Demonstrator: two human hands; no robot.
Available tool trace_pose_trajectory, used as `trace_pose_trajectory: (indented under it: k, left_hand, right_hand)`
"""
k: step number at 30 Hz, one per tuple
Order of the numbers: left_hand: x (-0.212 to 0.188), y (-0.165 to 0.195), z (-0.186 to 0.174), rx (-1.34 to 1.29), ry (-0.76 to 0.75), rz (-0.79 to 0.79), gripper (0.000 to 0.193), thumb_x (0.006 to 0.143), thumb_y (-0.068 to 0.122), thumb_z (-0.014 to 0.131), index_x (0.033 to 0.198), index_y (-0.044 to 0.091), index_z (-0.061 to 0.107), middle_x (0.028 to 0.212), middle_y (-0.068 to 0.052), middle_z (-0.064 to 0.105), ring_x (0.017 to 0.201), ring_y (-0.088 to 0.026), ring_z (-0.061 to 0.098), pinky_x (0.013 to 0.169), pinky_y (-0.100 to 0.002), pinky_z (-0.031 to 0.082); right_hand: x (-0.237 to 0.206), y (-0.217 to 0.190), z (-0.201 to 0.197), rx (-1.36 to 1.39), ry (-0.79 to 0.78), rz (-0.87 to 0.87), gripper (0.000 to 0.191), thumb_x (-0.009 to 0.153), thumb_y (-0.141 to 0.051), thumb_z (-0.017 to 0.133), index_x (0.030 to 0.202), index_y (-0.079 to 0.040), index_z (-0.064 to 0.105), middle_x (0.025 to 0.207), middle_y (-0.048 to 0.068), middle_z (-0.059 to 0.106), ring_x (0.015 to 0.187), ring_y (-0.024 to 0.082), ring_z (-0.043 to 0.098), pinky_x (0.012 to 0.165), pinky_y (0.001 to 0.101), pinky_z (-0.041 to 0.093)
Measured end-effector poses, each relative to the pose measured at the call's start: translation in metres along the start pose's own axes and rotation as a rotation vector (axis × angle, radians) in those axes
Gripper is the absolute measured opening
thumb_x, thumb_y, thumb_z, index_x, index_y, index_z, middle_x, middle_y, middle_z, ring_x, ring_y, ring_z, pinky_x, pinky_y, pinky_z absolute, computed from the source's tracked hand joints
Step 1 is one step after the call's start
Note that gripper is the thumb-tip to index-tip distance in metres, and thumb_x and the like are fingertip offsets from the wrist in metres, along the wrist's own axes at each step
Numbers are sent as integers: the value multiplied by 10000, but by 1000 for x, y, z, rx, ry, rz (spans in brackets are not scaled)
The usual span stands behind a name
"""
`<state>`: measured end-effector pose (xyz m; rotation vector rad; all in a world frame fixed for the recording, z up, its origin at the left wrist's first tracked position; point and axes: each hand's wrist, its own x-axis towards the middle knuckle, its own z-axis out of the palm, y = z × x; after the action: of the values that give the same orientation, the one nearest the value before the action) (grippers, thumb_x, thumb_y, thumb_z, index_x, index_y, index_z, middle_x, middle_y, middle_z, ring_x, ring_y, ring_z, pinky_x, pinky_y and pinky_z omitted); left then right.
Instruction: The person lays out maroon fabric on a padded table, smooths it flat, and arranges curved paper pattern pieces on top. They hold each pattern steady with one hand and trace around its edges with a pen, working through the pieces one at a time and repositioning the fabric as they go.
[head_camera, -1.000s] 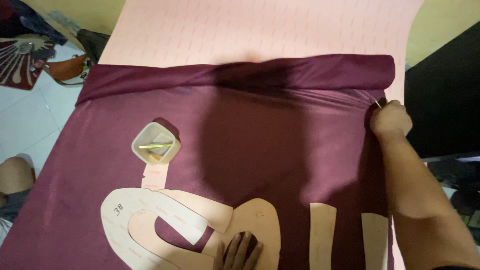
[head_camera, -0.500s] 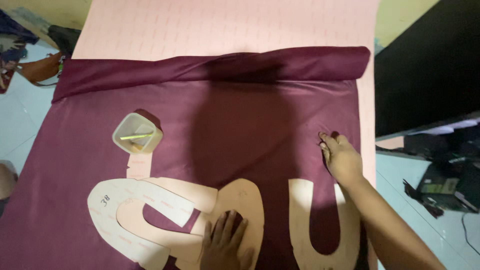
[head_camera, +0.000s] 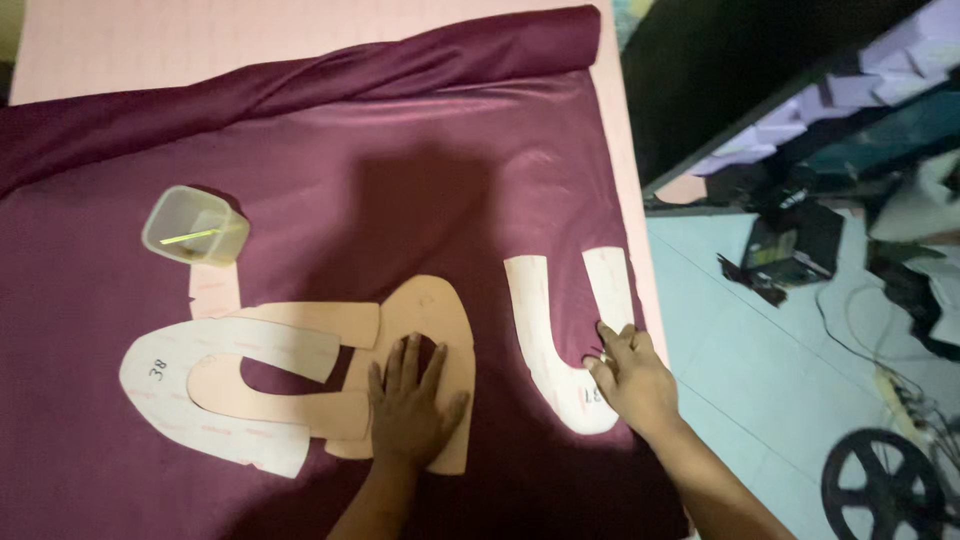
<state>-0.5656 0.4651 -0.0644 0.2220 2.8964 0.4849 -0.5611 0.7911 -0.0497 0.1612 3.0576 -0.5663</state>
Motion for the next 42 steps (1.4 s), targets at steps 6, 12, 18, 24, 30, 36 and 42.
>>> trace_pose_trajectory:
  k: [6,12,18,24,30,36,42]
  left_hand:
    - [-34,-3,5,-6,68,73,719,894,597,570,1527,291,424,1636,-164,244,1520,-355,172,1183,-663,70]
    - [-104,-11,18,-101,171,22,650,955,419,599,1508,99,478,1587,-180,390,1491,-356,314,1216,-634,156]
    - [-172,-50,-1,-67,343,-264,661,881,301,747,1424,3,517,1442,-271,488,1323,-457,461,1074,-581,371]
    - [-181,-73,-15,-127,353,-249,725,820,280,818,1403,-26,515,1334,-280,513,1162,-463,513,954,-552,464]
    - [-179,-79,-24,-174,236,-392,792,800,335,854,1404,-11,477,1287,-257,497,1155,-450,509,959,-540,468]
    - [-176,-68,-24,-264,290,-482,757,774,266,861,1358,-25,478,1251,-285,495,1104,-457,547,921,-538,502]
    - [-167,-73,-24,-432,228,-575,730,710,211,885,1244,-55,465,1098,-240,590,966,-401,640,829,-497,553]
  right_hand:
    - [-35,9,-2,143,73,113,530,882,-357,758,1344,-112,679,1044,122,643,999,298,652,876,414,546]
    - [-109,-3,-1,214,53,292,619,843,-341,804,1341,-32,602,1110,142,635,960,307,669,850,421,539]
    - [-175,-39,-4,135,43,101,504,869,-327,792,1329,-157,675,1065,126,619,919,291,665,804,409,551]
    - [-193,-67,-3,122,18,2,431,874,-355,759,1278,-216,702,1119,76,621,921,269,667,776,411,550]
    - [-210,-100,3,23,-85,-162,414,913,-374,696,1302,-236,698,1074,80,609,912,287,662,756,424,552]
    - [-202,-92,7,47,5,-101,300,955,-326,637,1208,-196,732,1055,78,665,905,306,687,751,431,560]
    - [-199,-111,40,333,-101,-86,371,884,-324,725,1178,-98,734,1029,124,720,845,284,712,751,379,572]
